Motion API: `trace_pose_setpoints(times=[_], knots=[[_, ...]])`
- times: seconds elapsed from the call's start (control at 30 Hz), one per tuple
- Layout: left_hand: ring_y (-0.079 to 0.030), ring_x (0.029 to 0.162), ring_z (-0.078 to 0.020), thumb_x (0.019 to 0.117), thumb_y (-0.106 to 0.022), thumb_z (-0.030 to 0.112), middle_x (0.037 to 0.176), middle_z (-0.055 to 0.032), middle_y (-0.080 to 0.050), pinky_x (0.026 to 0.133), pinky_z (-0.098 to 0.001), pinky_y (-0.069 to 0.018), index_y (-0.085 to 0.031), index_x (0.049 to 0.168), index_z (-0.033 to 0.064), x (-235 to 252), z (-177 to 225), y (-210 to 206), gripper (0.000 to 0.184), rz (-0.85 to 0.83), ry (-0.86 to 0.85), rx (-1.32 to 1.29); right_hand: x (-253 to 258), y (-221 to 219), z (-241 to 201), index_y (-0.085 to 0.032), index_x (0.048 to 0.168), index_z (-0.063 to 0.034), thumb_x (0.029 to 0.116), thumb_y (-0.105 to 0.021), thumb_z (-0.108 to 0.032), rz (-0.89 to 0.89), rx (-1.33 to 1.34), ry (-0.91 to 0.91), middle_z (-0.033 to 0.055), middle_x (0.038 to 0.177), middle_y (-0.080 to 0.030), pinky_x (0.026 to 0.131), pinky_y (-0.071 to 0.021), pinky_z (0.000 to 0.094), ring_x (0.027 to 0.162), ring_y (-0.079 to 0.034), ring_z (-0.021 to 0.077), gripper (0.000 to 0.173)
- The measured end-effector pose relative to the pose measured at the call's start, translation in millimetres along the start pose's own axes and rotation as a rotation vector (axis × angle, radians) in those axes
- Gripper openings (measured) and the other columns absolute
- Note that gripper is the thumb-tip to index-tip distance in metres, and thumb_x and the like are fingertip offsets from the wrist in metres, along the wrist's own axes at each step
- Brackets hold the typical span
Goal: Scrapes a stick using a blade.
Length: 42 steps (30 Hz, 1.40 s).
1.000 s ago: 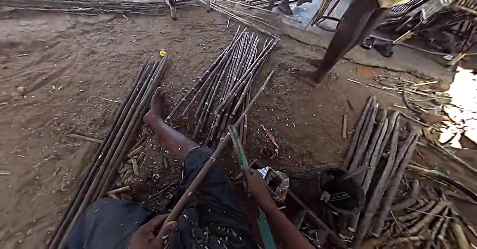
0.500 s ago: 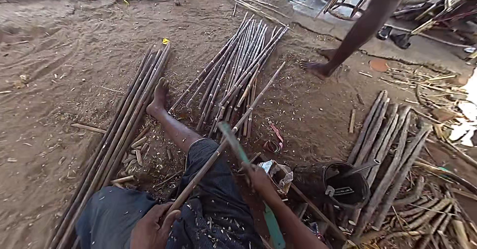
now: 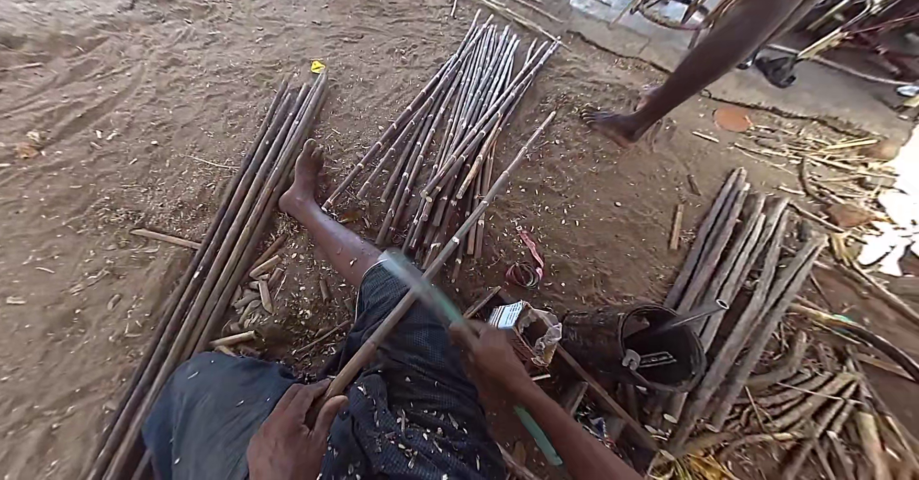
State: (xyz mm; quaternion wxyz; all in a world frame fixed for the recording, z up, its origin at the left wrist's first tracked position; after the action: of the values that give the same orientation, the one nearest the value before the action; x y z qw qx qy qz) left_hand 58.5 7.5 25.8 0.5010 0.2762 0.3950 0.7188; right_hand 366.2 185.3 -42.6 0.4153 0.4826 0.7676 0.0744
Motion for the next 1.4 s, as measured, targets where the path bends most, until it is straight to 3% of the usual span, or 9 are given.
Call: trace_pose_setpoints(times=[0.33, 0.5, 0.63, 0.77, 0.9, 1.03, 1.17, 1.3, 1.4], knots=[[-0.071, 0.076, -0.0268, 0.0972, -0.057, 0.053, 0.096, -0.0087, -0.073, 0.06, -0.0431, -0.057, -0.078, 0.109, 0.0147, -6.7, 16.8, -7.0, 0.045, 0.196, -0.218, 0.215, 14.6, 22.2, 17.1, -0.064, 0.098, -0.0059, 0.1029, -0.048, -0.062, 0.135, 0.09, -0.09, 0.0075, 0.063, -0.057, 0.05, -0.0508, 0.0385, 0.05, -0.055, 0.0197, 0.059], [-0.071, 0.077, -0.0256, 0.0986, -0.057, 0.049, 0.095, -0.0078, -0.073, 0.064, -0.0423, -0.0554, -0.078, 0.107, 0.0155, -4.7, 16.9, -4.3, 0.041, 0.244, -0.283, 0.303, -17.0, -3.1, -13.1, -0.068, 0.094, -0.0088, 0.1, -0.051, -0.063, -0.149, -0.158, 0.092, 0.0076, 0.075, -0.061, 0.069, -0.0525, 0.0482, 0.069, -0.062, 0.023, 0.057], [-0.067, 0.074, -0.0226, 0.102, -0.053, 0.046, 0.094, -0.0057, -0.073, 0.071, -0.0419, -0.0503, -0.078, 0.106, 0.0186, -9.4, 19.7, -8.4, 0.038, 0.312, -0.335, 0.378, 12.6, 21.0, 10.3, -0.063, 0.097, -0.0052, 0.1023, -0.047, -0.064, 0.125, 0.05, -0.089, 0.0086, 0.064, -0.058, 0.05, -0.0515, 0.0397, 0.05, -0.056, 0.0209, 0.062], [-0.064, 0.075, -0.0191, 0.1014, -0.056, 0.044, 0.094, -0.0024, -0.073, 0.077, -0.0419, -0.0447, -0.078, 0.105, 0.0217, -12.6, 12.4, -4.7, 0.031, 0.357, -0.342, 0.435, -15.2, 4.3, -16.9, -0.068, 0.095, -0.0098, 0.0999, -0.051, -0.063, -0.122, -0.16, 0.038, 0.0069, 0.074, -0.061, 0.068, -0.0526, 0.0461, 0.067, -0.061, 0.0216, 0.056], [-0.062, 0.075, -0.0183, 0.1018, -0.057, 0.042, 0.093, -0.0006, -0.071, 0.08, -0.0417, -0.0403, -0.077, 0.104, 0.0231, -15.0, 14.4, -10.6, 0.027, 0.381, -0.36, 0.459, 12.2, 26.6, 4.3, -0.062, 0.099, -0.0042, 0.1035, -0.045, -0.064, 0.092, 0.036, -0.118, 0.0084, 0.063, -0.057, 0.047, -0.0498, 0.0374, 0.047, -0.054, 0.0197, 0.062], [-0.061, 0.076, -0.0164, 0.1019, -0.057, 0.04, 0.093, 0.0014, -0.071, 0.081, -0.0404, -0.0397, -0.077, 0.106, 0.0245, -14.4, 12.1, -9.9, 0.025, 0.396, -0.369, 0.487, -16.4, 0.7, -34.3, -0.067, 0.091, -0.0103, 0.0993, -0.052, -0.064, -0.227, -0.209, 0.058, 0.0063, 0.072, -0.06, 0.066, -0.0516, 0.0461, 0.066, -0.061, 0.0213, 0.056], [-0.061, 0.079, -0.0169, 0.1009, -0.06, 0.036, 0.095, 0.001, -0.07, 0.082, -0.0409, -0.0382, -0.076, 0.109, 0.0249, -17.7, 14.4, -14.0, 0.021, 0.399, -0.383, 0.482, 15.4, 34.9, -10.1, -0.064, 0.102, -0.005, 0.1019, -0.044, -0.067, 0.066, -0.021, -0.068, 0.0102, 0.065, -0.057, 0.048, -0.049, 0.0404, 0.049, -0.054, 0.0223, 0.065], [-0.062, 0.078, -0.0178, 0.1002, -0.06, 0.034, 0.096, 0.0004, -0.071, 0.08, -0.041, -0.0401, -0.077, 0.105, 0.0245, -18.5, 13.7, -11.8, 0.02, 0.401, -0.369, 0.48, -23.3, 3.9, -50.8, -0.068, 0.097, -0.008, 0.1007, -0.05, -0.064, -0.292, -0.315, 0.07, 0.0108, 0.079, -0.062, 0.071, -0.0522, 0.0508, 0.073, -0.063, 0.0259, 0.059], [-0.068, 0.076, -0.0234, 0.1026, -0.053, 0.047, 0.094, -0.0062, -0.073, 0.071, -0.0424, -0.0514, -0.077, 0.106, 0.0168, -10.6, 13.3, -9.1, 0.038, 0.29, -0.308, 0.313, 4.7, 34.0, -22.6, -0.068, 0.1, -0.0049, 0.103, -0.047, -0.062, -0.026, -0.147, 0.025, 0.0132, 0.074, -0.062, 0.061, -0.0524, 0.0488, 0.063, -0.061, 0.0271, 0.061]])
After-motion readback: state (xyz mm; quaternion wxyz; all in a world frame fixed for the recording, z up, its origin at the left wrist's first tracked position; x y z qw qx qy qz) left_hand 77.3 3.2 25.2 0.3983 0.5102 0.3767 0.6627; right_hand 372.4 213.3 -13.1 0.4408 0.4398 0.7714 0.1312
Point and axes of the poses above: each hand's wrist, its own x-axis towards the middle knuckle, its own y-axis out of the back of the hand, z = x × y, the point moved 4 cm from there along x, towards the middle knuckle
